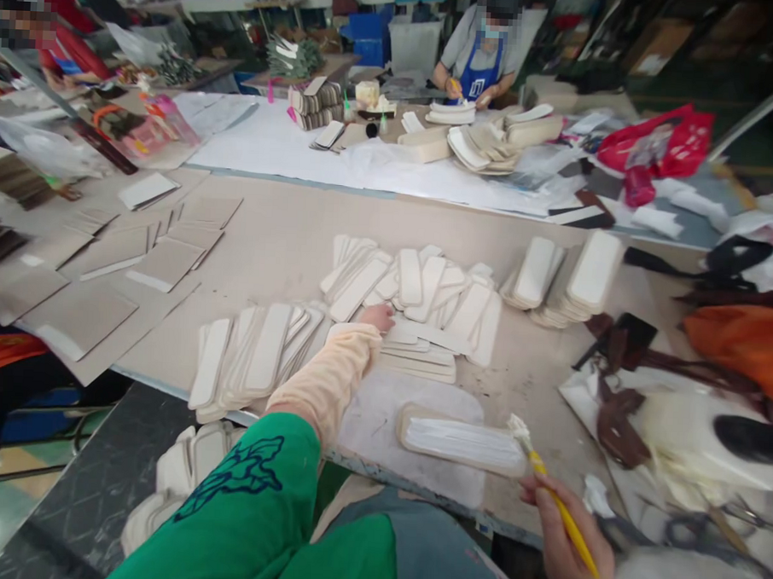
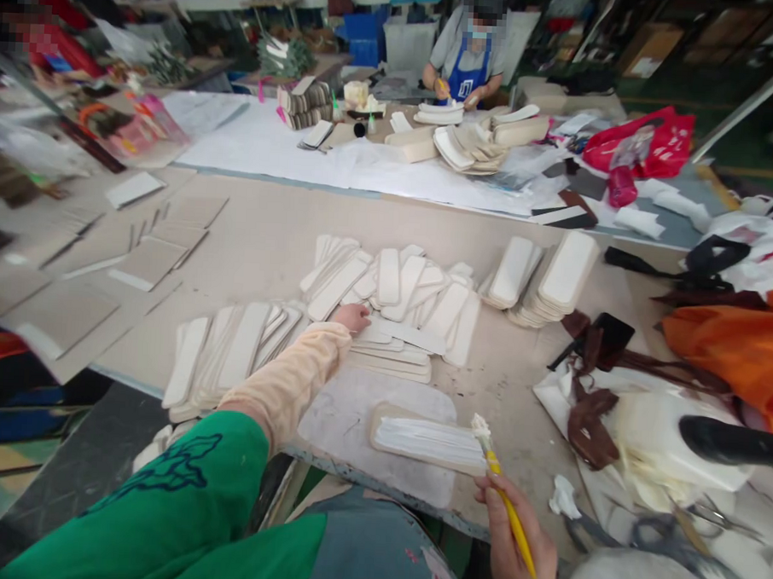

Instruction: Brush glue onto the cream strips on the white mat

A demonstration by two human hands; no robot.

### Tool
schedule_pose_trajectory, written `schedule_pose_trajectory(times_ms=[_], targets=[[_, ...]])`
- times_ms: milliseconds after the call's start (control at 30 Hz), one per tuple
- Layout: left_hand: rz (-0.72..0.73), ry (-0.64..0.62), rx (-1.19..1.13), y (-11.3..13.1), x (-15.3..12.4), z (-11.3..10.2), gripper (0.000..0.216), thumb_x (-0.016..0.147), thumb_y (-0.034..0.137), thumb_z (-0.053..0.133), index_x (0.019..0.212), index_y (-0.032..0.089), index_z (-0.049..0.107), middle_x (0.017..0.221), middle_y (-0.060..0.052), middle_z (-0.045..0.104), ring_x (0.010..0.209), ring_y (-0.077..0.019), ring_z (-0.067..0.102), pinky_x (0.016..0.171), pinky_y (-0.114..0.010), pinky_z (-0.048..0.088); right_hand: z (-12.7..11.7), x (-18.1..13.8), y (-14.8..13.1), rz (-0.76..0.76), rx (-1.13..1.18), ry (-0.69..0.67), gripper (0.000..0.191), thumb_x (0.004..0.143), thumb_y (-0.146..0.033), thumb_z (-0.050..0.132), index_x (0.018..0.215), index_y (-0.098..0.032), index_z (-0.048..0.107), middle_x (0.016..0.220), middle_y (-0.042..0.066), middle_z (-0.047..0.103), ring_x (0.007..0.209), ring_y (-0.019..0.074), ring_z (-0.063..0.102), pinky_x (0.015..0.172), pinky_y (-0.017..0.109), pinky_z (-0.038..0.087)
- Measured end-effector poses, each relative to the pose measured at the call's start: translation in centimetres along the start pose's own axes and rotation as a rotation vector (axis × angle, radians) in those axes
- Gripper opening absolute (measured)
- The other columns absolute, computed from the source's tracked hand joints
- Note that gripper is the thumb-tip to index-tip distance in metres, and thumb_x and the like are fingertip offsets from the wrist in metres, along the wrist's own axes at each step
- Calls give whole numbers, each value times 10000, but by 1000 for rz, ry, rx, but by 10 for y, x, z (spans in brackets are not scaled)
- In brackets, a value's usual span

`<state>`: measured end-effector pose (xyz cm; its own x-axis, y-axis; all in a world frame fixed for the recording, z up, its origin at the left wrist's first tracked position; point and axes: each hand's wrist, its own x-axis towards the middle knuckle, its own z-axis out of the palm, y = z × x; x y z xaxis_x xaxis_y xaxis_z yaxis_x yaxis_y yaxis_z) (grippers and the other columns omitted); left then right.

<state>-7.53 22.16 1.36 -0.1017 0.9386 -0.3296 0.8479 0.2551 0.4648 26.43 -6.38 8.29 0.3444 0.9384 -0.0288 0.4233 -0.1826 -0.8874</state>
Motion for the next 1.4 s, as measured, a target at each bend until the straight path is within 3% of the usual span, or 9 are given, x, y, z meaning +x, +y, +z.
schedule_pose_trajectory(times_ms=[167,367,567,700,867,967,1100,1267,1400], targets=[[-65,109,-102,-1,-4,1,299,753,223,664,1050,200,696,911,-44,732,839,-187,663,764,-277,490,-2,-5,4,25,21,106,335,842,-507,605,1009,-221,658,877,54,724,704,209,683,709,339,539],[-6,186,-230,4,-27,-7,187,807,293,599,896,172,711,746,-16,695,753,-167,641,716,-249,478,-8,4,16,-46,-8,131,285,846,-455,622,1007,-223,660,883,59,727,713,207,685,757,364,545],[342,90,-716,28,-110,-24,264,787,423,649,835,164,657,731,-2,627,685,-132,578,672,-248,484,-7,27,12,-83,157,280,287,869,-444,605,1013,-197,636,1033,103,698,829,222,703,814,420,554],[446,-87,-792,49,-172,-29,322,797,495,659,781,174,640,743,-21,608,720,-149,569,692,-281,493,-6,42,18,-57,415,227,290,816,-427,676,968,-235,521,1215,116,642,1069,263,658,917,484,507],[312,-283,-882,52,-216,-4,354,774,525,672,765,175,617,735,-22,594,713,-151,553,692,-286,474,-7,42,25,104,518,108,477,721,-518,725,977,-281,401,1278,151,591,1045,276,654,885,477,509],[134,-320,-949,43,-232,22,371,726,528,704,774,172,612,694,0,592,664,-130,535,652,-260,451,-10,35,28,177,444,92,568,625,-542,786,938,-277,393,1004,79,663,772,213,658,702,362,532],[-83,-252,-959,26,-248,58,352,656,475,749,737,168,598,630,28,585,579,-103,512,580,-230,414,-12,23,38,183,210,223,532,571,-527,829,855,-242,480,657,-72,470,520,96,441,496,235,387],[-235,-124,-822,6,-248,93,232,661,334,728,703,173,566,567,50,551,530,-98,511,552,-223,400,-1,13,51,215,-12,171,486,644,-614,753,867,-234,549,656,-51,495,536,115,447,514,254,372],[-231,-22,-591,3,-235,103,196,692,234,716,819,189,573,634,56,598,603,-106,565,623,-225,421,9,23,63,126,-204,103,499,691,-707,648,855,-244,558,650,-37,524,547,136,482,551,269,395]])
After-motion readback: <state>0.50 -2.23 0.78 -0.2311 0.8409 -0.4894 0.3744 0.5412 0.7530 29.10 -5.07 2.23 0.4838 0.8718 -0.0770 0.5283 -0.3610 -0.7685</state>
